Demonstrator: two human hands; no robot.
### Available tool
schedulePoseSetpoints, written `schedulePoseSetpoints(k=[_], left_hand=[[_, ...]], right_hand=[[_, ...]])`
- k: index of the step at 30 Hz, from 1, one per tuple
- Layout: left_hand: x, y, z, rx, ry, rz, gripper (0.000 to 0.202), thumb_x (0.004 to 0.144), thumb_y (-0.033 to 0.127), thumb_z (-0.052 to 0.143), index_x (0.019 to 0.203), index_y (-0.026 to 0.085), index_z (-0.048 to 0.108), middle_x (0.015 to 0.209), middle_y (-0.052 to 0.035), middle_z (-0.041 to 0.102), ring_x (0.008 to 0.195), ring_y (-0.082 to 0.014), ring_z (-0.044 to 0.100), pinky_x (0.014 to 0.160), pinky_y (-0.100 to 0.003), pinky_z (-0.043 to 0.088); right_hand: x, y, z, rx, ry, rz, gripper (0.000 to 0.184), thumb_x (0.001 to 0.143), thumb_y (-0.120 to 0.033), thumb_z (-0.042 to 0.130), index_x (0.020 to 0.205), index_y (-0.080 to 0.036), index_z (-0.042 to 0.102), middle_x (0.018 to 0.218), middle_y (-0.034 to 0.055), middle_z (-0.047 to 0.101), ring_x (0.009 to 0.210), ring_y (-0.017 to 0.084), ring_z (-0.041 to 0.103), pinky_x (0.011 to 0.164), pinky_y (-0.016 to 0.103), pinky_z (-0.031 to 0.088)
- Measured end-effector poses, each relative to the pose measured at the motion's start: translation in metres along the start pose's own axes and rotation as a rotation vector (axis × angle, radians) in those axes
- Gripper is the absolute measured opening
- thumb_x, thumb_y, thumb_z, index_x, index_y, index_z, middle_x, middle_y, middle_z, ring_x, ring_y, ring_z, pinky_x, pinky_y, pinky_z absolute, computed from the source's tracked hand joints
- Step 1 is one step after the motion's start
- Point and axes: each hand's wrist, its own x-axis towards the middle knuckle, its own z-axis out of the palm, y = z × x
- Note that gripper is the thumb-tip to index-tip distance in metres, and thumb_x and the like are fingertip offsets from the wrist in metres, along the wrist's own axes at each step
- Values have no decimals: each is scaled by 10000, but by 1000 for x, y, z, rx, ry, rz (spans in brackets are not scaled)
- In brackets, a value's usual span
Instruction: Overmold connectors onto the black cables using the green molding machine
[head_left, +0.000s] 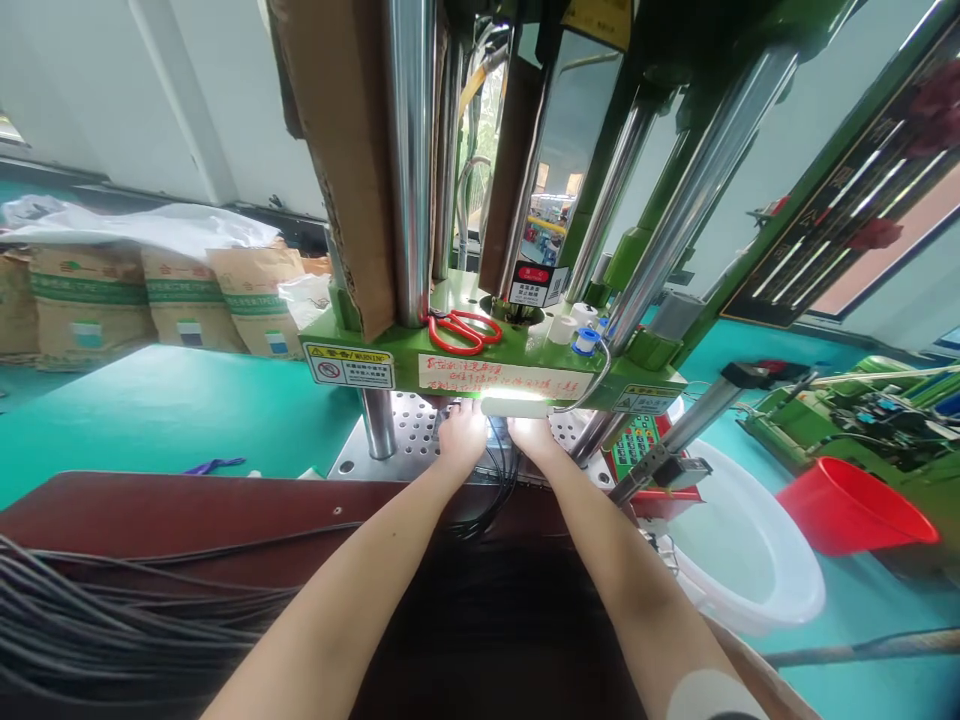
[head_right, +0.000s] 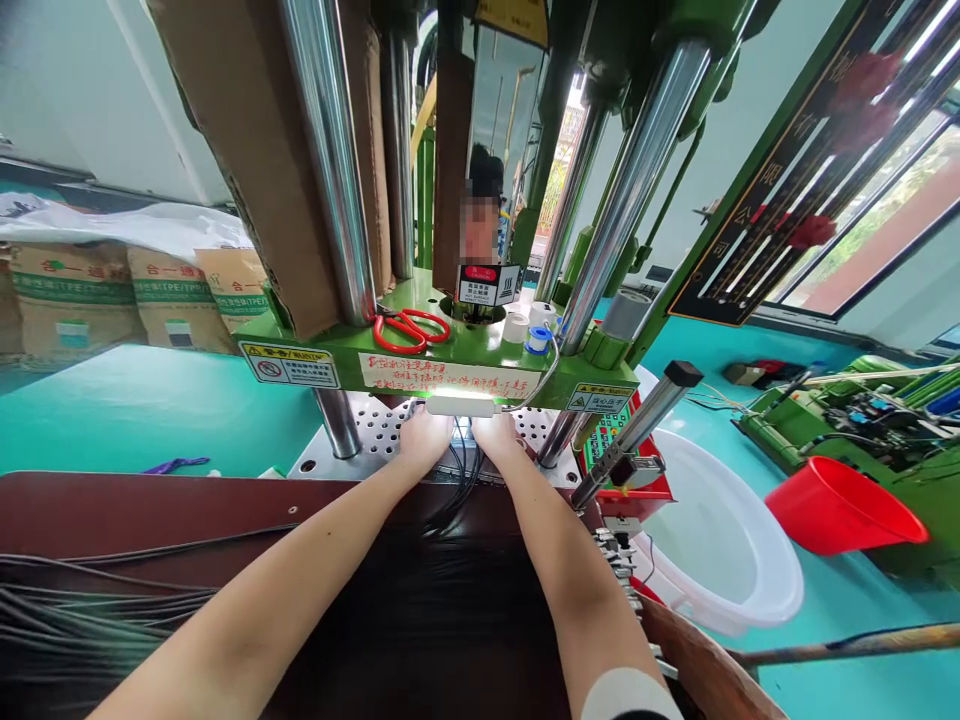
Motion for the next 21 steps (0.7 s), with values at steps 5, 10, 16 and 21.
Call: schedulePoseSetpoints(k=[5,10,16,21], left_hand=[[-8,9,-3,-10,28,112,353,869,275,320,977,158,635,1010,-128,624,957,-270,554,672,-329,474],[-1,8,0,-13,27,172,290,818,197,395,875,110,666,843,-145,654,905,-279,565,678,-337,463],[9,4,14,-44,68,172,305,822,157,379,904,106,669,806,-128,664,872,-246,573,775,-341,434],[14,1,23,-52,83,174,297,824,178,387,891,117,671,802,-111,669,873,-241,569,800,-340,420]], right_hand=[[-4,-7,-6,-11,-8,-27,258,814,-143,409,901,-171,650,949,75,682,862,202,602,745,280,453],[-2,-11,-1,-14,-7,-68,254,825,-143,403,845,-174,654,886,70,689,883,201,596,825,292,424],[5,-13,11,-28,-7,-95,285,795,-69,401,859,-160,663,863,73,692,886,197,601,851,283,410],[7,-14,15,-31,4,-133,349,828,-59,344,929,-165,660,875,70,691,882,194,602,849,293,409]])
